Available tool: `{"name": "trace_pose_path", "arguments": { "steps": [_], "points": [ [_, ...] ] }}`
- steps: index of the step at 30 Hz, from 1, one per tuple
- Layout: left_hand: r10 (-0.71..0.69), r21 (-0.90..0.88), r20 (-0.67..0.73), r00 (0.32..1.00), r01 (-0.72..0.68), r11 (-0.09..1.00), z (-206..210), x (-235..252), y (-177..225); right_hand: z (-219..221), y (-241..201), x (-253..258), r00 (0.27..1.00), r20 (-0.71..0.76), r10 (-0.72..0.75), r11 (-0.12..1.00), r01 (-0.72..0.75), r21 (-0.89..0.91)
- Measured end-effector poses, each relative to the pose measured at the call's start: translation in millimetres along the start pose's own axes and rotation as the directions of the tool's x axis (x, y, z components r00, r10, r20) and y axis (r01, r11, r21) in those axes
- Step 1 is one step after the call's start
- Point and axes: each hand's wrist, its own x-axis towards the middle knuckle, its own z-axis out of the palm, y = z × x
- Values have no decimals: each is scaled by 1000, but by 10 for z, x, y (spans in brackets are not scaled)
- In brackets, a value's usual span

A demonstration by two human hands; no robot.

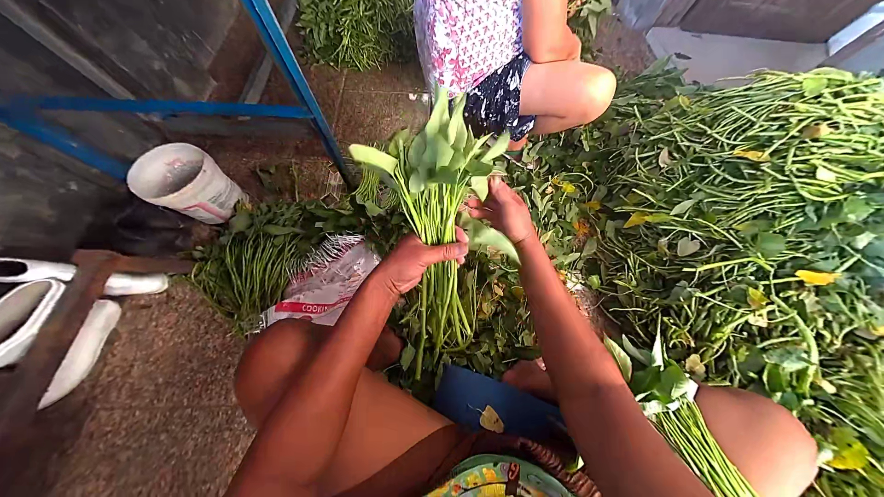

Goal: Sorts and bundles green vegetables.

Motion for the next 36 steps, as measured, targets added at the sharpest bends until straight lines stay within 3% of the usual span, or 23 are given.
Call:
{"name": "trace_pose_path", "arguments": {
  "steps": [2, 4, 5, 8, 9, 11, 13, 16, 19, 25, 32, 36],
  "points": [
    [11, 37, -149, 989, -6, 999, -68, 15, 87, -266, 709, 2, 942, -237, 237, 911, -300, -282],
    [40, 38, -281, 959, -30, 999, -163, 24, 159, -329, 1394, -300, 800, -276, 533, 611, -590, -529],
    [64, 31, -332, 941, -57, 998, -224, 45, 171, -272, 1659, -506, 719, -274, 639, 508, -662, -550],
    [93, 13, -464, 881, -98, 995, -355, 93, 182, 38, 1937, -933, 553, -270, 788, 413, -800, -436],
    [84, 5, -503, 860, -94, 996, -372, 103, 200, 93, 1999, -925, 554, -314, 771, 426, -815, -394],
    [76, 5, -568, 819, -88, 996, -394, 135, 231, 134, 1967, -801, 658, -423, 623, 578, -752, -319],
    [75, 25, -603, 794, -75, 997, -408, 160, 232, 67, 1650, -660, 741, -473, 477, 684, -651, -329],
    [77, 49, -614, 785, -59, 997, -392, 232, 212, -217, 1128, -503, 793, -529, 303, 768, -531, -357],
    [36, 63, -604, 796, 2, 998, -340, 259, 151, -506, 833, -506, 781, -477, 402, 729, -588, -349],
    [-16, 101, -583, 812, 93, 991, -222, 305, 72, -445, 363, -731, 867, -415, 275, 902, -382, -202],
    [-69, 93, -595, 800, 153, 984, -178, 366, -53, -260, 150, -923, 924, -340, 177, 923, -276, -269],
    [-22, 111, -593, 805, 109, 988, -171, 402, -53, -127, 60, -1002, 943, -303, 136, 891, -250, -378]
  ]
}}
